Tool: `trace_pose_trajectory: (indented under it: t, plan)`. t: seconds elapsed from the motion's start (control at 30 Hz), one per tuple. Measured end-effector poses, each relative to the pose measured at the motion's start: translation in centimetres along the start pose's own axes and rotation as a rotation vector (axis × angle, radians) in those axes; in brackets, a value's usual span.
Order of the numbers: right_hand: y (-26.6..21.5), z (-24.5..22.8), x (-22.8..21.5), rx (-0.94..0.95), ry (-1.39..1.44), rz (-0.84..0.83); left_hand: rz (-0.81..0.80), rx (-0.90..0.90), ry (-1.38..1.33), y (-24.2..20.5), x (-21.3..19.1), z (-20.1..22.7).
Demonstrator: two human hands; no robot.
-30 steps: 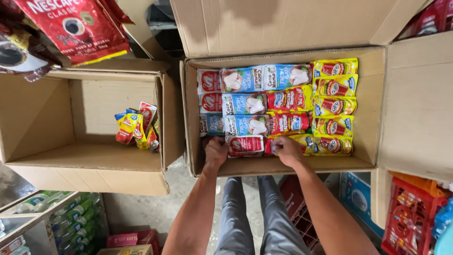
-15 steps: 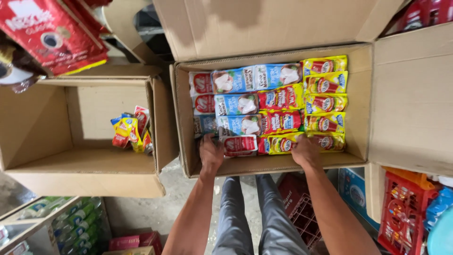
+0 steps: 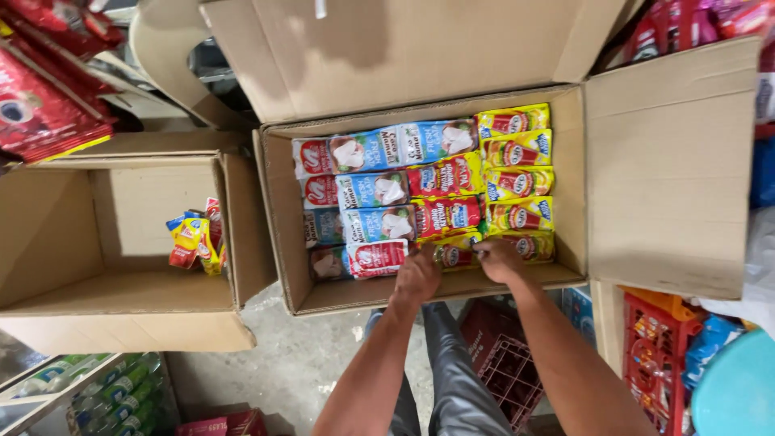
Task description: Organizing various snack and condiment pouches/sachets into a cardboard box.
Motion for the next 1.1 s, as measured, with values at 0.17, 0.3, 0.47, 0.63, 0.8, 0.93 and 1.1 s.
trace_pose_trajectory:
  t: [0.17, 0.3, 0.47, 0.63, 0.8, 0.93, 1.1]
  plan:
    - [-2.5, -1.4, -1.3, 0.086, -0.058, -0.122, -0.113, 0.025, 0.048, -0.9, 1.5, -1.6]
    - [-9.6, -5.2, -6.5, 0.194, -0.377, -0.115, 0.009, 0.214, 0.448, -0.7, -0.3, 0.2]
    - [-9.3, -1.0, -5.2, 0.113, -0.319, 0.038, -0.022, -0.227, -0.162, 2.2, -2.3, -0.4]
    - [-9.2, 1.8, -6.0, 0.175, -0.147, 0.135, -0.211, -0.482, -0.319, 0.0, 1.4, -2.7]
    - [-6.2, 0.9, -5.7, 0.153, -0.126, -0.054, -0.227, -0.592, -0.306, 1.4, 0.9, -2.0]
    - [-1.9, 2.1, -2.5, 0.084, -0.088, -0.078, -0.236, -0.668, -0.374, 1.4, 1.1, -2.0]
    - [-0.9, 1.4, -1.5, 0.046, -0.138, -0.147, -0.300, -0.725, -0.386, -0.3, 3.2, -4.4]
Point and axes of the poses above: each hand's wrist, its own y-axis towards the middle knuckle, its own x-axis out of the palm, z = x × y, the point moved 4 cm from there along y, towards the middle knuckle, and after that the axes turned 13 degrees about x, right-handed, at the moved point
